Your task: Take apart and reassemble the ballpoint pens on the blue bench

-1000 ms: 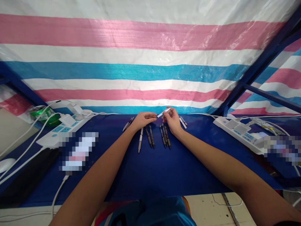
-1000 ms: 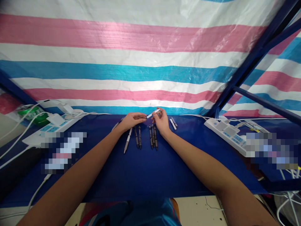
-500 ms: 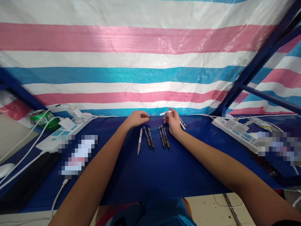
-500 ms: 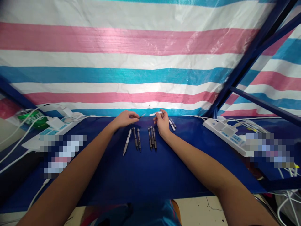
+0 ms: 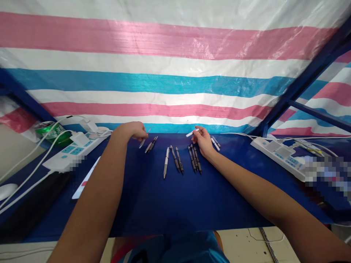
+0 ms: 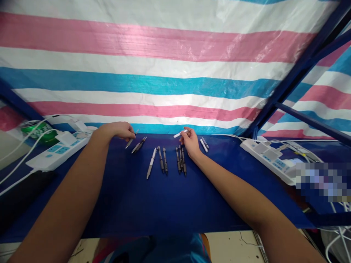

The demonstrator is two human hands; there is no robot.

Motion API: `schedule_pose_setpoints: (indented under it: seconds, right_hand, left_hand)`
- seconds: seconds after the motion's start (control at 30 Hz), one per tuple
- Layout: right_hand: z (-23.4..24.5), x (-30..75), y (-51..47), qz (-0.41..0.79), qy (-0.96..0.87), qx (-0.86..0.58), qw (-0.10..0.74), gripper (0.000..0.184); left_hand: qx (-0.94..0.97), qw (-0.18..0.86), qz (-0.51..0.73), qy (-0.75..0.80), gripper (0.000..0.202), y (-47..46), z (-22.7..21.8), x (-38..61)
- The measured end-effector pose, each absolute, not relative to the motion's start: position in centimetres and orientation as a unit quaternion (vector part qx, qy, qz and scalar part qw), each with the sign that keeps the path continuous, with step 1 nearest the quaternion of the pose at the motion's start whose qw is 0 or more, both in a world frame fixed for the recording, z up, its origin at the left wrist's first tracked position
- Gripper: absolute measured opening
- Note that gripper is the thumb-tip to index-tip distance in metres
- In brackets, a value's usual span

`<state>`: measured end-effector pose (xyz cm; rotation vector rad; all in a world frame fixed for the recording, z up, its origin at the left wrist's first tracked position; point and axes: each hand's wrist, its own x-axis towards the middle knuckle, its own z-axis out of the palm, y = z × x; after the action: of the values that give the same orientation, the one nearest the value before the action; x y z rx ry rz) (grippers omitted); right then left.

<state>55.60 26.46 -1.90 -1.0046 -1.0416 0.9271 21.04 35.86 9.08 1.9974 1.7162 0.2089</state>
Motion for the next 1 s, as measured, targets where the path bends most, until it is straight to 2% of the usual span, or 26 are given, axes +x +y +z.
schedule_pose_setpoints:
  seconds: [0.07,0.23,0.33,0.43,0.6,0.7,0.77,0.83,0.93,1.0]
  right_hand:
    - [-1.8,55.5,26.4,0.405,-0.468,-0.442,0.649,0.047]
    - [-1.6,55.5,26.1,0.402,-0.483,-0.441,0.641,0.045]
    - [-1.7,55.4,26.0,0.398,-0.491,-0.443,0.636,0.047]
    - [-1.6,55.3,26.0,0.39,-0.516,-0.451,0.615,0.05]
    - [0.8,56.6,26.3,0.363,-0.599,-0.459,0.547,0.047]
    - [3.4,59.3,26.6,0.304,-0.695,-0.493,0.426,0.048]
    - [5.1,61.6,26.9,0.223,-0.752,-0.535,0.315,0.04]
    - [6.3,63.8,27.2,0.169,-0.771,-0.58,0.201,0.04]
    - [7.1,66.7,27.8,0.097,-0.771,-0.628,0.045,0.042]
    - [7.1,68.1,28.1,0.079,-0.76,-0.644,-0.03,0.043]
  left_hand:
    - [0.722,0.281,0.023,0.631,0.03,36.5,7.8,20.5]
    - [0.653,0.376,0.078,0.653,0.033,37.0,5.8,21.1]
    - [0.625,0.392,0.041,0.673,0.03,36.7,5.6,21.7]
    - [0.612,0.408,0.06,0.675,0.029,36.3,5.8,22.0]
    - [0.595,0.432,0.037,0.677,0.033,35.4,6.3,22.7]
    - [0.578,0.407,0.077,0.703,0.04,35.0,6.5,23.3]
    - [0.581,0.4,0.127,0.698,0.045,35.1,6.2,23.6]
    - [0.604,0.413,0.156,0.663,0.048,35.5,5.8,23.8]
    - [0.644,0.44,0.133,0.611,0.046,36.1,5.2,23.8]
    - [0.644,0.434,0.14,0.614,0.044,36.4,4.9,23.7]
